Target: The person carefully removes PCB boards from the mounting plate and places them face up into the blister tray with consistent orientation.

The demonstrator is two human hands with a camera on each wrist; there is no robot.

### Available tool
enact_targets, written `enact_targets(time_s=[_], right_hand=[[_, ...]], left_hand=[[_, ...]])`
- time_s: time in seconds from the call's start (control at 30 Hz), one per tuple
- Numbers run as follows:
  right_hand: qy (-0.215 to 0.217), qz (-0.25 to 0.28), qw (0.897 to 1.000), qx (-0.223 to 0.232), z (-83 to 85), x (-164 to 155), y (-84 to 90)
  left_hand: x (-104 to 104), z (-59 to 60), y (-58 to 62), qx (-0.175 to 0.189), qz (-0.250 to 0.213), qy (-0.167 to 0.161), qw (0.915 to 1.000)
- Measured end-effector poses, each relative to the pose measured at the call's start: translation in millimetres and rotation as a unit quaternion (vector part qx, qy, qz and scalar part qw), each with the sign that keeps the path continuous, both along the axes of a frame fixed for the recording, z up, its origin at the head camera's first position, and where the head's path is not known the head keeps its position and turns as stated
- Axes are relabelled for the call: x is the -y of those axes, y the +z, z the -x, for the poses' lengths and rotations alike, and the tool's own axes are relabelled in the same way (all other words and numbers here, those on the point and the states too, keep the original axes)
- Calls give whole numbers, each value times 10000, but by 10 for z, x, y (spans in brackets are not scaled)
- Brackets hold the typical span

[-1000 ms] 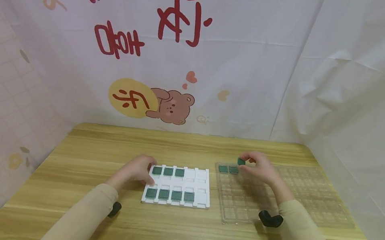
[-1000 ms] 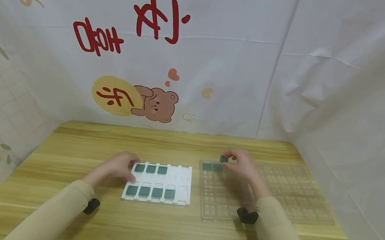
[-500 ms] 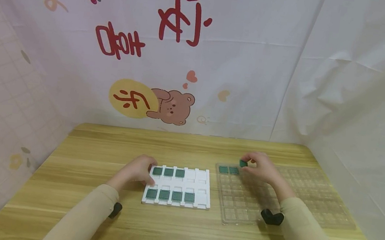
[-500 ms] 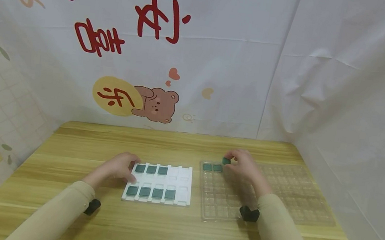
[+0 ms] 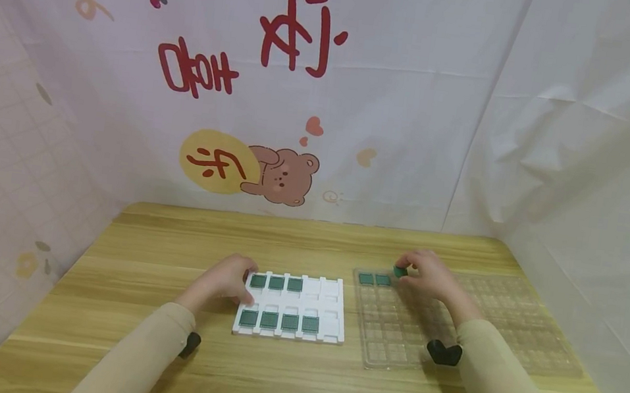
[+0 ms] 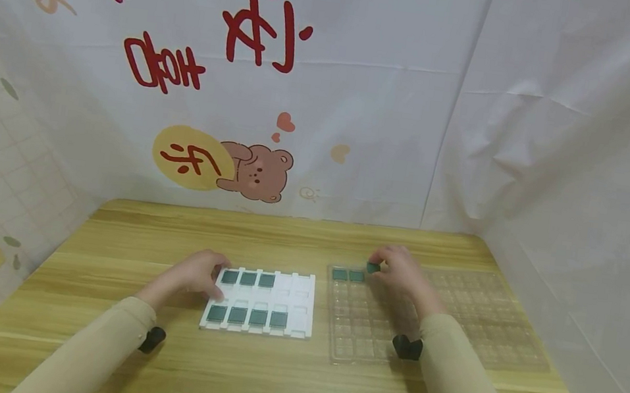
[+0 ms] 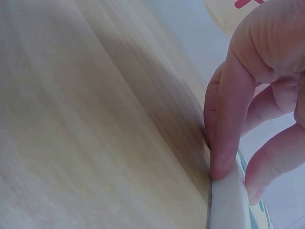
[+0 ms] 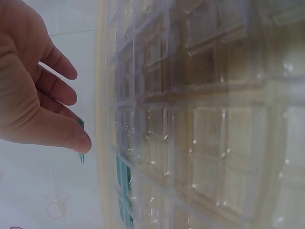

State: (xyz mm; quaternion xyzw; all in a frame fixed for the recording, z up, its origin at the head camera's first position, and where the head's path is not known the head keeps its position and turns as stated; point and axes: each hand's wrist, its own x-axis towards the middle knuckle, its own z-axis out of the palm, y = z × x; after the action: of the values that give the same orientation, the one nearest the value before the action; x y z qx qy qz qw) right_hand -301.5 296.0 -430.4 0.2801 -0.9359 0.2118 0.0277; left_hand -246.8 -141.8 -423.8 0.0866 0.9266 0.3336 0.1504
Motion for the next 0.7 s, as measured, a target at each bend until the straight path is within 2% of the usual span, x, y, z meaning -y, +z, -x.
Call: enact_targets(time_s=[0.27, 0.5, 0.7], right_hand=[[-122, -357, 9990, 252, 6, -1, -10], [-95, -826, 9965, 88, 46, -1, -56], [-71, -938, 9956, 27, 32, 18, -52]], left_hand=[[1, -5, 2, -36, -22, -56, 10000], [-8, -2, 6, -44, 57, -23, 10000], [-2, -5, 9, -33, 58, -49, 10000]])
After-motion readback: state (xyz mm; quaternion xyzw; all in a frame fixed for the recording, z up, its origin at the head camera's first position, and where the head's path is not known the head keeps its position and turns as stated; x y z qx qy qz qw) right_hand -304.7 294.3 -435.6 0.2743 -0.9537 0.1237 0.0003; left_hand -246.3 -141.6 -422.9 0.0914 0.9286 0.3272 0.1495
